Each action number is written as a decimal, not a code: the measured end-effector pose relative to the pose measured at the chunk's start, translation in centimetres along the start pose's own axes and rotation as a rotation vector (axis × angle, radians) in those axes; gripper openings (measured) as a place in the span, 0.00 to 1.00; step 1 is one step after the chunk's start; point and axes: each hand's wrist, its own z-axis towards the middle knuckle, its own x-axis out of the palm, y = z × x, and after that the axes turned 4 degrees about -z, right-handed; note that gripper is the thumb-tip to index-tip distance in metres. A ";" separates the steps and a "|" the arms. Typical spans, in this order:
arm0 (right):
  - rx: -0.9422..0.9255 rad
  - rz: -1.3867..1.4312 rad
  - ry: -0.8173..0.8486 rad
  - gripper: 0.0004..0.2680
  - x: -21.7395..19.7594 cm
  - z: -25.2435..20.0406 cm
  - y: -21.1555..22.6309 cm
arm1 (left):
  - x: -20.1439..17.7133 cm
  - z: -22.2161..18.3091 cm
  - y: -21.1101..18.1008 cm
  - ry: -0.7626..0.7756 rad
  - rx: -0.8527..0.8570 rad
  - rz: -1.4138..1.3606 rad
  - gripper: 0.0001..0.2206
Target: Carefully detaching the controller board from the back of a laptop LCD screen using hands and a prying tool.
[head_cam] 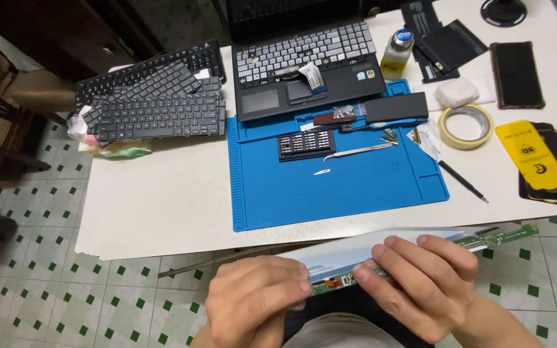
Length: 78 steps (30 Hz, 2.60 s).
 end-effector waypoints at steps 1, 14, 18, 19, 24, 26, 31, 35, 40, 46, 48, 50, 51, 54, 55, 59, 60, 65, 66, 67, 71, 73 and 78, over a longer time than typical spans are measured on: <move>-0.003 -0.005 -0.003 0.05 -0.4 0.0 0.1 | -0.3 0.0 -0.5 -0.002 0.006 -0.001 0.10; -0.017 -0.021 -0.103 0.07 2.7 -1.7 1.0 | 0.1 -4.4 3.2 -0.040 0.264 0.156 0.11; -0.018 -0.015 -0.124 0.05 3.7 -2.3 1.4 | 0.4 -6.0 4.6 -0.077 0.314 0.161 0.08; -0.017 -0.013 -0.120 0.05 3.8 -2.4 1.4 | 0.4 -6.4 4.8 -0.078 0.310 0.159 0.08; -0.048 0.052 -0.098 0.06 4.3 -3.0 1.4 | -0.7 -7.9 5.8 0.074 0.335 0.091 0.04; -0.069 0.079 -0.077 0.05 4.5 -3.5 1.3 | -0.8 -7.8 6.2 0.102 0.364 0.089 0.03; -0.088 0.146 -0.015 0.05 5.6 -5.2 1.3 | -0.6 -8.0 7.7 0.170 0.457 0.087 0.02; -0.039 0.195 0.046 0.06 6.2 -6.1 1.4 | -0.5 -7.9 9.0 0.224 0.534 0.106 0.01; 0.036 0.255 0.126 0.08 6.6 -6.8 1.8 | -0.8 -8.0 10.2 0.235 0.597 0.105 0.02; 0.090 0.263 0.201 0.07 7.0 -6.7 2.9 | -2.1 -9.8 10.2 0.314 0.423 0.028 0.04; 0.082 0.251 0.185 0.10 7.3 -6.1 3.2 | -2.4 -11.2 10.2 0.274 0.314 -0.009 0.04; 0.077 0.228 0.173 0.09 7.8 -6.1 3.9 | -1.8 -13.6 10.7 0.149 0.266 0.085 0.07; 0.071 0.197 0.158 0.08 8.0 -6.0 4.2 | -1.5 -14.7 11.0 0.024 0.223 0.175 0.10; 0.029 0.163 0.150 0.09 8.7 -5.7 4.7 | -0.3 -17.3 11.1 -0.146 -0.035 0.146 0.15; 0.022 0.161 0.144 0.09 9.0 -5.5 4.8 | -0.2 -17.8 10.5 -0.151 -0.029 0.149 0.15; -0.064 0.137 0.069 0.09 10.3 -5.3 5.0 | 0.2 -17.9 9.4 -0.532 -0.589 -0.191 0.25; -0.095 0.131 0.040 0.08 10.7 -5.3 5.1 | 0.2 -17.6 9.3 -0.706 -0.799 -0.488 0.32; -0.115 0.100 0.045 0.06 10.7 -4.7 5.1 | -2.1 -16.3 11.1 -0.732 -1.300 -0.925 0.35; -0.109 0.086 0.047 0.05 10.7 -4.7 5.1 | -2.0 -15.4 11.3 -0.709 -1.498 -0.806 0.38; -0.111 0.082 0.047 0.05 10.6 -4.8 5.2 | -1.8 -14.8 11.6 -0.706 -1.495 -0.809 0.38; -0.010 0.061 0.147 0.02 10.6 -6.0 5.7 | -1.2 -12.4 12.7 -0.619 -1.506 -0.683 0.41; 0.025 0.059 0.172 0.02 10.5 -6.5 5.7 | -1.0 -11.9 13.3 -0.594 -1.513 -0.676 0.41; 0.082 0.385 0.655 0.15 9.2 -6.0 4.3 | -1.4 -14.3 14.4 -0.630 -1.487 -0.714 0.42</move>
